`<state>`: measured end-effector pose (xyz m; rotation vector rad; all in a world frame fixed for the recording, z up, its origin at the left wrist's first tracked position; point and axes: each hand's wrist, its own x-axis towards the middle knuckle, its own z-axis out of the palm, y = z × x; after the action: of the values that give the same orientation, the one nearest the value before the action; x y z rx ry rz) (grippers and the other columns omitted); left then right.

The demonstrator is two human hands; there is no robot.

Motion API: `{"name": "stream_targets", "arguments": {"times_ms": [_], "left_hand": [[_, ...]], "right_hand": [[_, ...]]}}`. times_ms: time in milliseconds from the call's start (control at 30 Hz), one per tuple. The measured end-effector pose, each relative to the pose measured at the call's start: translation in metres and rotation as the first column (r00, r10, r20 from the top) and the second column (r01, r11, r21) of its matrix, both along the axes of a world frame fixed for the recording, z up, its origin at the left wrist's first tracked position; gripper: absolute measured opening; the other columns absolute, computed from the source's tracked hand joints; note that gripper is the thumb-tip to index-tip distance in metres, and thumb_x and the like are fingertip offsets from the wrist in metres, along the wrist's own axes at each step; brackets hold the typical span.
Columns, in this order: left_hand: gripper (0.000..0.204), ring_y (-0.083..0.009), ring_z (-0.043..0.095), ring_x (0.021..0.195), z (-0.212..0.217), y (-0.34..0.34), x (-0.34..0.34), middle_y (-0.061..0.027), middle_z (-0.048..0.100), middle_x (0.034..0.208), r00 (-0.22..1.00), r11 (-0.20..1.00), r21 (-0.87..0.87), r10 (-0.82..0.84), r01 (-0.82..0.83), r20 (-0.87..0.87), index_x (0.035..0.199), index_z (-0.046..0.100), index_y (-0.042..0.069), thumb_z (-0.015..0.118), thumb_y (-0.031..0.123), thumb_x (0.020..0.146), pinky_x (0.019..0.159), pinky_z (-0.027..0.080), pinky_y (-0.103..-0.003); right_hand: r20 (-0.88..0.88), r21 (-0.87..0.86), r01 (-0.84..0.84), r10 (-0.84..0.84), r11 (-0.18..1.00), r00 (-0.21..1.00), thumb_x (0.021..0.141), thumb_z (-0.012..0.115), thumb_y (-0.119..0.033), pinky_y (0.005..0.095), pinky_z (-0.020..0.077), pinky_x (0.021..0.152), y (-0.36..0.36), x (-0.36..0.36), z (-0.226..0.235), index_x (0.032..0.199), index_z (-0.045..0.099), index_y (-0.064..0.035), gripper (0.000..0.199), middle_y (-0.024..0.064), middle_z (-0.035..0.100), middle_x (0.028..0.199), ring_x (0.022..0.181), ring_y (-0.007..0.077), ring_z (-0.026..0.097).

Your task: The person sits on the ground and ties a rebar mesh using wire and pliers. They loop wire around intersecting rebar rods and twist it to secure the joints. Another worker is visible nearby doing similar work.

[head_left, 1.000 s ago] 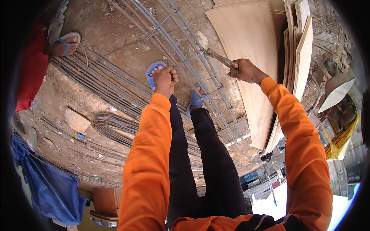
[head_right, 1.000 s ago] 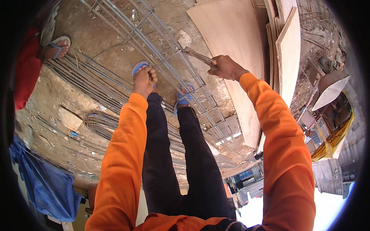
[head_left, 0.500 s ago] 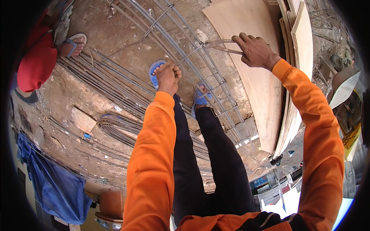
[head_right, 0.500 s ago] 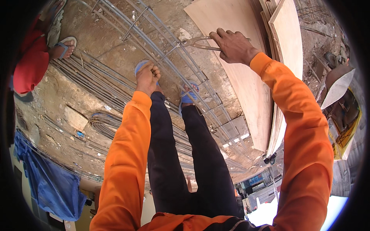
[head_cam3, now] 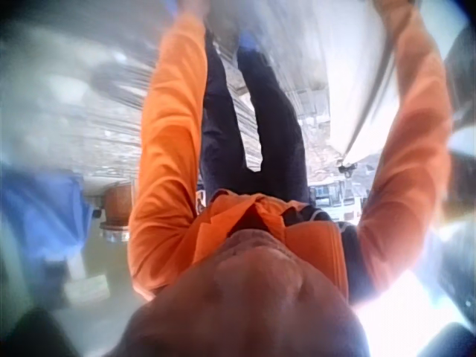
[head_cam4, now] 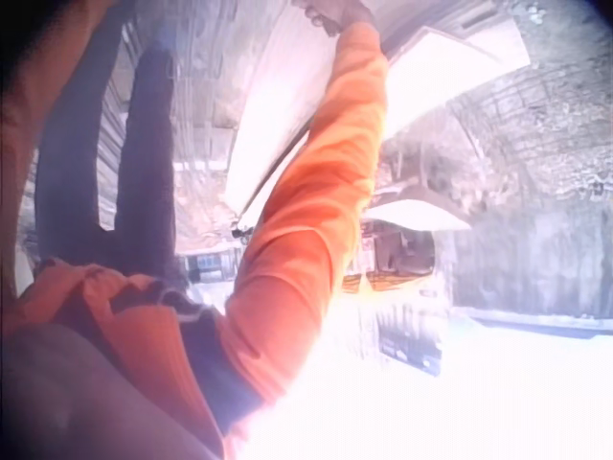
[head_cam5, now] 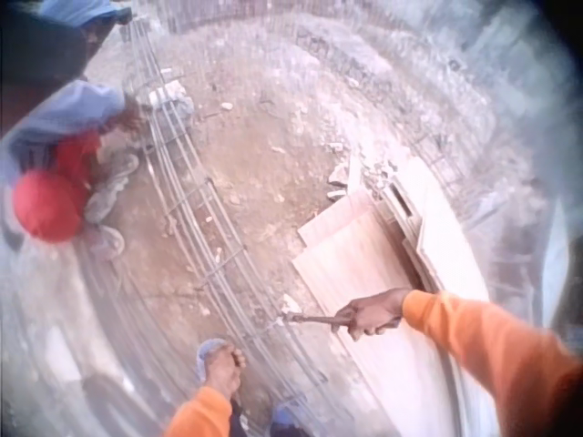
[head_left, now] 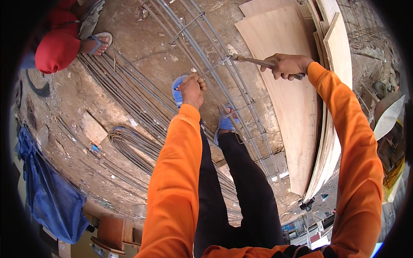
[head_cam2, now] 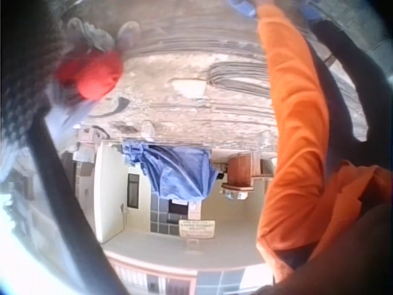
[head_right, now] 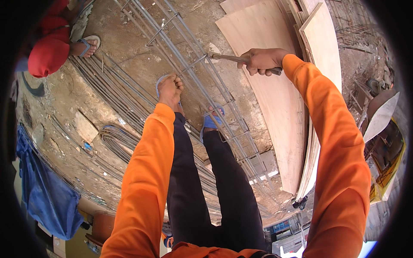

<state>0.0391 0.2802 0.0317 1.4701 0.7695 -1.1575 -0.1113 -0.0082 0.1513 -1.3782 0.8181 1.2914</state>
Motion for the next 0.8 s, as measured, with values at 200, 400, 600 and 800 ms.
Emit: {"name": "stream_targets", "arguments": {"times_ms": [200, 400, 600, 800], "left_hand": [[0.02, -0.0156, 0.053, 0.062, -0.003, 0.001, -0.002, -0.0052, 0.059, 0.078, 0.996, 0.999, -0.049, 0.012, -0.007, 0.089, 0.117, 0.064, -0.004, 0.053, 0.006, 0.103, 0.054, 0.045, -0.03], [0.018, -0.0162, 0.054, 0.064, -0.011, 0.005, -0.005, -0.0059, 0.059, 0.079, 0.991, 0.996, -0.091, -0.009, 0.022, 0.135, 0.116, 0.061, -0.002, 0.053, 0.006, 0.103, 0.056, 0.048, -0.03], [0.019, -0.0156, 0.053, 0.064, -0.017, 0.004, -0.006, -0.0049, 0.058, 0.078, 0.985, 0.997, -0.078, 0.001, 0.013, 0.172, 0.117, 0.061, -0.002, 0.052, 0.007, 0.103, 0.057, 0.046, -0.03], [0.019, -0.0153, 0.053, 0.066, -0.013, 0.003, -0.002, -0.0053, 0.057, 0.079, 0.987, 0.999, -0.034, -0.036, 0.041, 0.158, 0.117, 0.06, -0.002, 0.052, 0.007, 0.103, 0.059, 0.046, -0.03]], "right_hand": [[-0.212, 0.348, 0.548, -0.506, 0.76, 0.836, 0.085, 0.051, -0.004, 0.0222, 0.0354, 0.044, 0.011, -0.042, -0.023, 0.142, 0.049, -0.0034, 0.057, -0.004, 0.043, 0.073, 0.052, 0.0049, 0.038], [0.027, 0.07, 0.451, -0.454, 0.89, 0.891, 0.089, 0.068, -0.017, 0.0316, 0.05, 0.053, 0.043, -0.057, -0.025, 0.129, 0.058, -0.0044, 0.043, 0.0028, 0.06, 0.076, 0.065, 0.0142, 0.063], [0.289, -0.662, -0.156, 0.441, 0.734, 0.85, 0.077, 0.082, -0.024, 0.0487, 0.055, 0.072, 0.048, -0.062, -0.005, 0.109, 0.058, 0.0004, 0.047, 0.0194, 0.069, 0.079, 0.077, 0.0383, 0.07], [0.295, -0.458, -0.229, 0.39, 0.859, 0.872, 0.075, 0.076, -0.021, 0.0459, 0.0545, 0.074, 0.018, -0.048, 0.0, 0.134, 0.046, 0.0009, 0.07, 0.0207, 0.067, 0.091, 0.08, 0.0361, 0.069]]}}
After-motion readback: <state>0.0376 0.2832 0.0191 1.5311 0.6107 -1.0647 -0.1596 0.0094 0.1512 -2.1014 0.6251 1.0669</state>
